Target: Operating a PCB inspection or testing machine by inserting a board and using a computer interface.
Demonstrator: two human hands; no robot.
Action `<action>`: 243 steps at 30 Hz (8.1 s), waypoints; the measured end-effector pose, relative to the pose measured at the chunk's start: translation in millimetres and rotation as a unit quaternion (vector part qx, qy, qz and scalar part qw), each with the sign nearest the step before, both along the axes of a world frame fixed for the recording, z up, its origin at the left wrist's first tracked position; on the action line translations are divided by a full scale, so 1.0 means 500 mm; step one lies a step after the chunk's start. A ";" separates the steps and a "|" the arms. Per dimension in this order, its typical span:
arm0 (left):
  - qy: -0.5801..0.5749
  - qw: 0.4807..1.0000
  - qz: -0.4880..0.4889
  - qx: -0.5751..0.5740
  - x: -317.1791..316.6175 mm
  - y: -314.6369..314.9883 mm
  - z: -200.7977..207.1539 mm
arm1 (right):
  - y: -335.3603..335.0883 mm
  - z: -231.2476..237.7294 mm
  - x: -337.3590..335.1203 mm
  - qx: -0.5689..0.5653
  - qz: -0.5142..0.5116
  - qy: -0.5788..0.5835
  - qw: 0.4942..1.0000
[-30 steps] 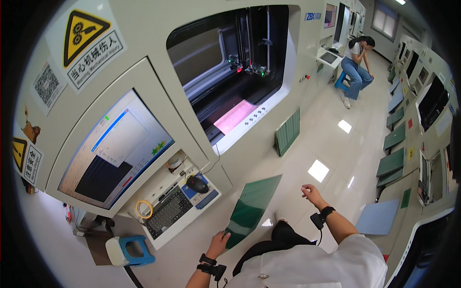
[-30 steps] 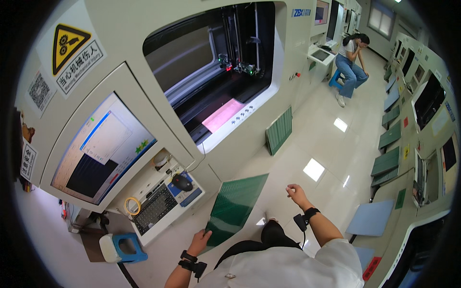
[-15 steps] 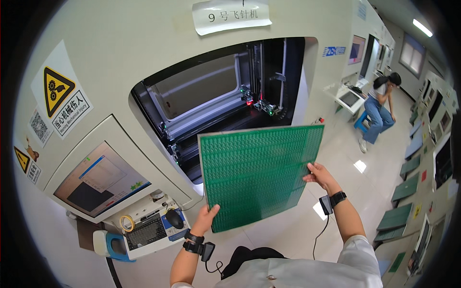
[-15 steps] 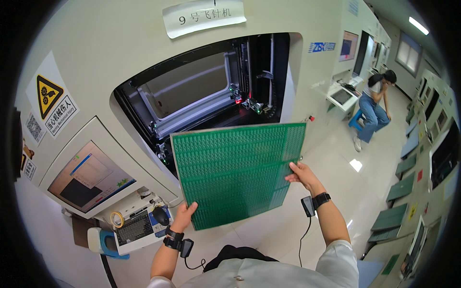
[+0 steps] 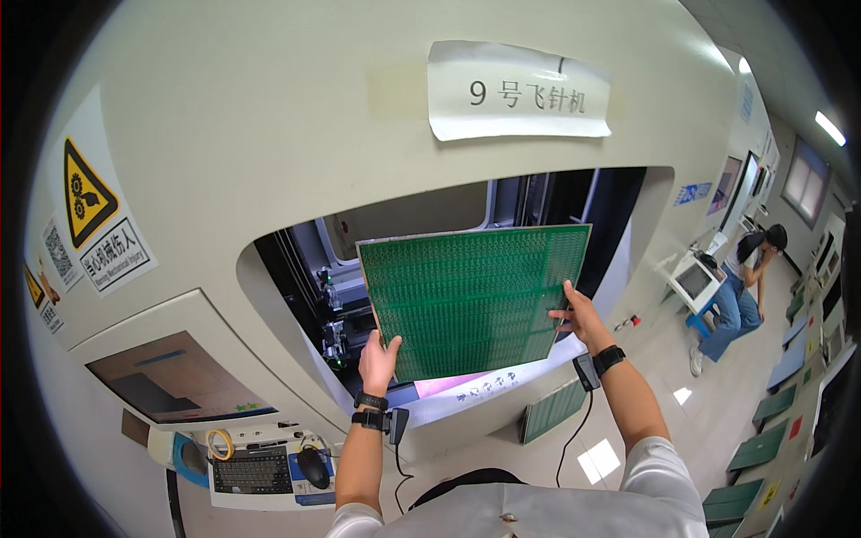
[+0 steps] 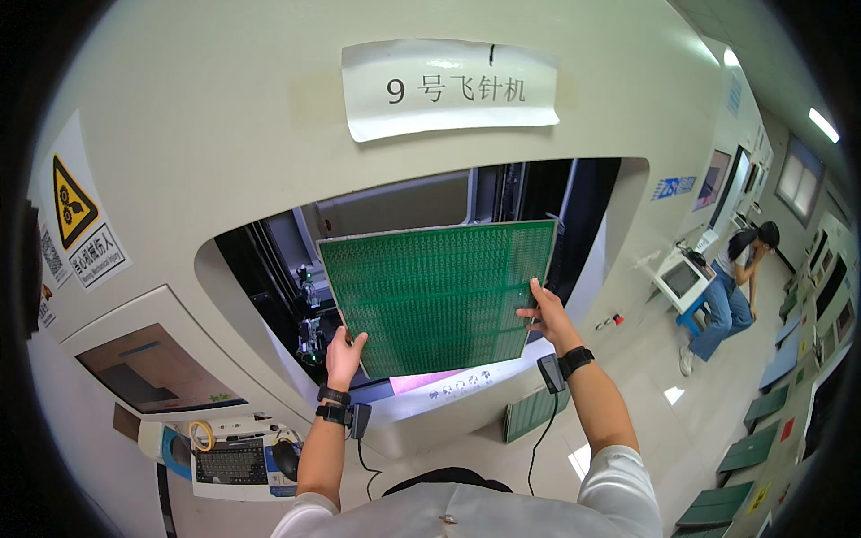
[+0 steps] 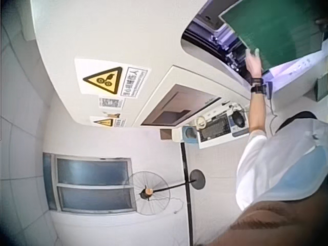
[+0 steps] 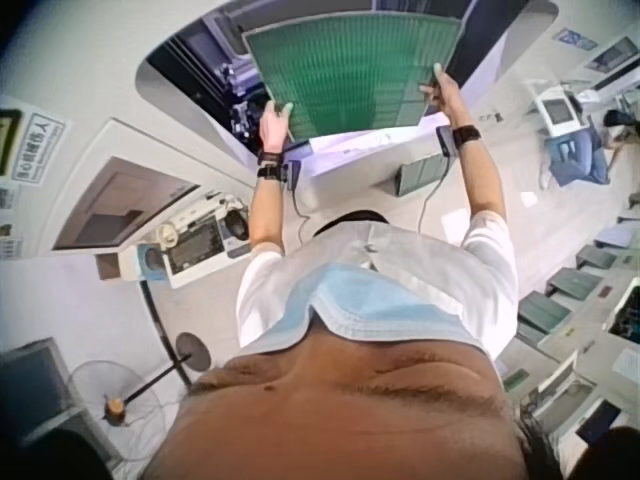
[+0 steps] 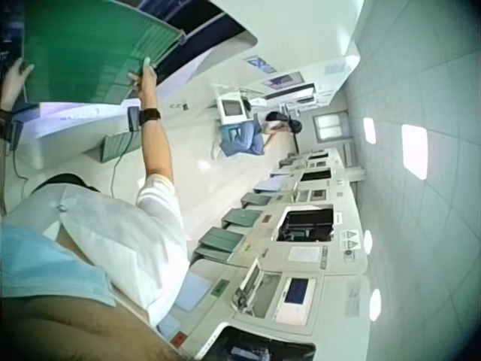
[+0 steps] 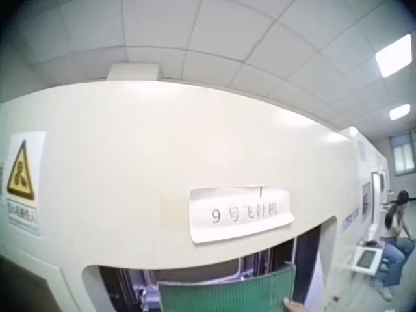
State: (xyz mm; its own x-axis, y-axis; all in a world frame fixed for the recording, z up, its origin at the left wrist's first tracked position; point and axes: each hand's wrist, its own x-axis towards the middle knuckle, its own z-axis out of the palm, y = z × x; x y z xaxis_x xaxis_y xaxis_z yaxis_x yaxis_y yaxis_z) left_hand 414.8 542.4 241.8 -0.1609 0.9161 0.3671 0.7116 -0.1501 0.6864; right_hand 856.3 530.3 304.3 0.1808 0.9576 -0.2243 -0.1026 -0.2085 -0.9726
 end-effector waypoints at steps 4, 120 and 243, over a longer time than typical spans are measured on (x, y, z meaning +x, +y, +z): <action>-0.233 0.971 -0.024 -0.044 -0.013 0.119 -0.030 | 0.151 0.006 -0.022 -0.012 0.008 0.010 1.000; -0.142 0.974 -0.039 -0.171 0.207 -0.316 -0.359 | 0.669 -0.035 -0.155 0.082 0.141 -0.022 0.986; 0.277 0.935 -0.081 -0.204 0.393 -0.179 -0.396 | 0.638 -0.011 -0.184 0.051 0.123 -0.070 0.989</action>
